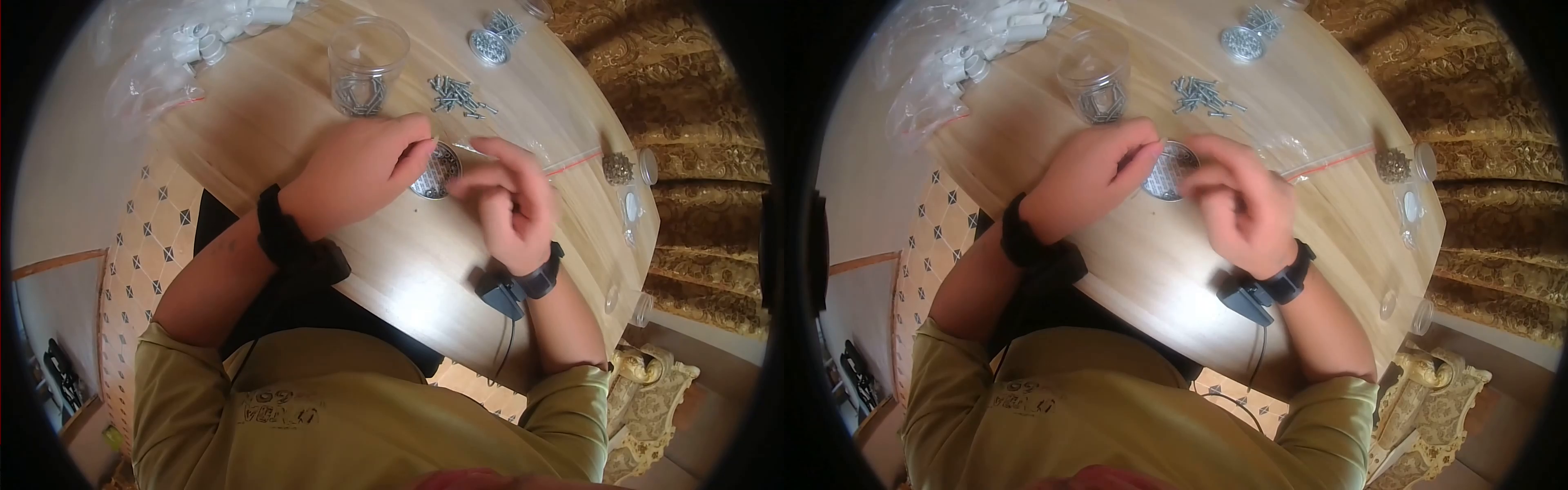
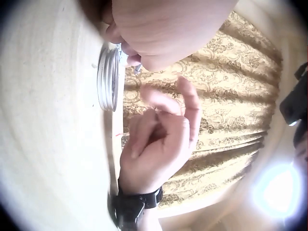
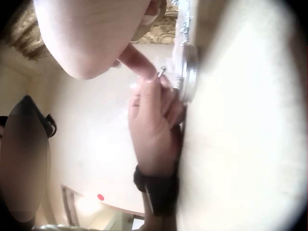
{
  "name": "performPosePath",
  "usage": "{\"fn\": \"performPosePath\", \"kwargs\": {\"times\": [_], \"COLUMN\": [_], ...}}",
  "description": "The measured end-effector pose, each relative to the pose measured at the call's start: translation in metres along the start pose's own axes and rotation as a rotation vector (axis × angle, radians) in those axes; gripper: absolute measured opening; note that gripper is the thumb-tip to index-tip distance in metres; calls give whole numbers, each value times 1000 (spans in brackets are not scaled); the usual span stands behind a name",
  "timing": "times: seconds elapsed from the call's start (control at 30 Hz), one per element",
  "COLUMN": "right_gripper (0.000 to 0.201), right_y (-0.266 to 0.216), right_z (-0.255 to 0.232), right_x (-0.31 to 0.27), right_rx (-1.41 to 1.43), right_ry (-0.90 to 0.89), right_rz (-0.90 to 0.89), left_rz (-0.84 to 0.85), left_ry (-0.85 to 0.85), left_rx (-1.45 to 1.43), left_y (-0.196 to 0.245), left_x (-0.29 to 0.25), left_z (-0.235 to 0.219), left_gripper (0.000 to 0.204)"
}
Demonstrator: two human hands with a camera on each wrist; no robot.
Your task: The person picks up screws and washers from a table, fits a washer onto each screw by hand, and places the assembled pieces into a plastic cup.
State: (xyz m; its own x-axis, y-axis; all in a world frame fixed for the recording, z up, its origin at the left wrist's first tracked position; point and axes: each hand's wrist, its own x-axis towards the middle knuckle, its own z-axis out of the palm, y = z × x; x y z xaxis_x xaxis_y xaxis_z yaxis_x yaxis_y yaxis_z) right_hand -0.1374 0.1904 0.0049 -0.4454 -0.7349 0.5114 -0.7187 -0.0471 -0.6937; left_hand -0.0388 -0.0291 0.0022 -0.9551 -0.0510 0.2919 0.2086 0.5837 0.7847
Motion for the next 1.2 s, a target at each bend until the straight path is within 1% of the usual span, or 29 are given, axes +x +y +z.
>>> {"fn": "performPosePath", "kwargs": {"times": [0.03,0.07,0.13,0.17,0.2,0.27,0.3,0.33,0.4,0.43,0.47,0.53,0.57,0.6,0.67,0.7,0.73,0.8,0.83,0.9,0.93,1.0,1.03,1.07,1.1,1.13,1.17,1.2], "right_gripper": [52,52,48,47,47,50,51,51,51,48,48,48,48,48,48,47,47,49,49,51,51,51,49,49,49,49,45,45], "right_y": [-2,-5,-13,-27,-24,-11,1,0,-8,-16,-15,-9,-4,-1,-5,-12,-14,-15,-9,8,9,8,1,-5,-10,-11,3,7], "right_z": [-7,-4,8,7,6,5,-1,0,5,7,7,6,-2,-1,5,7,7,7,4,-3,-2,4,5,6,7,6,6,4], "right_x": [0,1,5,13,12,7,0,0,4,10,10,8,2,1,5,7,9,12,8,-4,-3,-1,4,12,19,24,23,26], "right_rx": [-21,-21,-7,-30,-31,-52,-12,-12,39,20,18,-57,20,20,-5,8,6,35,36,68,68,60,56,55,-66,-188,-305,-309], "right_ry": [0,0,117,38,39,10,0,1,129,113,113,37,-16,-15,103,90,91,48,48,-40,-40,79,89,90,100,110,121,126], "right_rz": [-49,-49,143,337,336,157,68,67,175,243,243,85,57,56,56,176,174,280,278,83,82,98,238,236,332,429,319,320], "left_rz": [0,-5,-9,-11,-14,-3,8,8,-11,-10,-4,3,0,-5,-14,-23,-21,-24,-24,-1,0,-26,-25,-64,-101,-97,-6,86], "left_ry": [0,6,12,12,13,6,0,0,-6,-5,2,9,6,3,1,-1,0,9,10,3,3,5,5,0,-6,-5,148,298], "left_rx": [0,-15,-28,-32,-36,-12,13,14,-1,-1,10,21,17,13,15,16,17,6,7,42,43,20,20,-69,-157,-155,-135,-117], "left_y": [0,-1,0,0,1,-1,-2,-1,-1,-1,-3,-3,-2,-2,-1,-1,0,0,-1,-3,-2,0,3,6,10,13,17,19], "left_x": [0,0,0,0,0,0,0,0,0,0,0,0,0,0,0,0,0,0,0,0,-1,-1,-1,-3,-4,-5,-7,-8], "left_z": [0,1,1,0,1,1,1,1,0,1,2,2,2,1,1,2,2,2,2,3,2,1,0,-3,-7,-10,-13,-17], "left_gripper": [14,14,14,14,14,14,15,15,16,16,16,16,16,16,16,16,16,16,16,15,15,13,13,12,11,11,10,9]}}
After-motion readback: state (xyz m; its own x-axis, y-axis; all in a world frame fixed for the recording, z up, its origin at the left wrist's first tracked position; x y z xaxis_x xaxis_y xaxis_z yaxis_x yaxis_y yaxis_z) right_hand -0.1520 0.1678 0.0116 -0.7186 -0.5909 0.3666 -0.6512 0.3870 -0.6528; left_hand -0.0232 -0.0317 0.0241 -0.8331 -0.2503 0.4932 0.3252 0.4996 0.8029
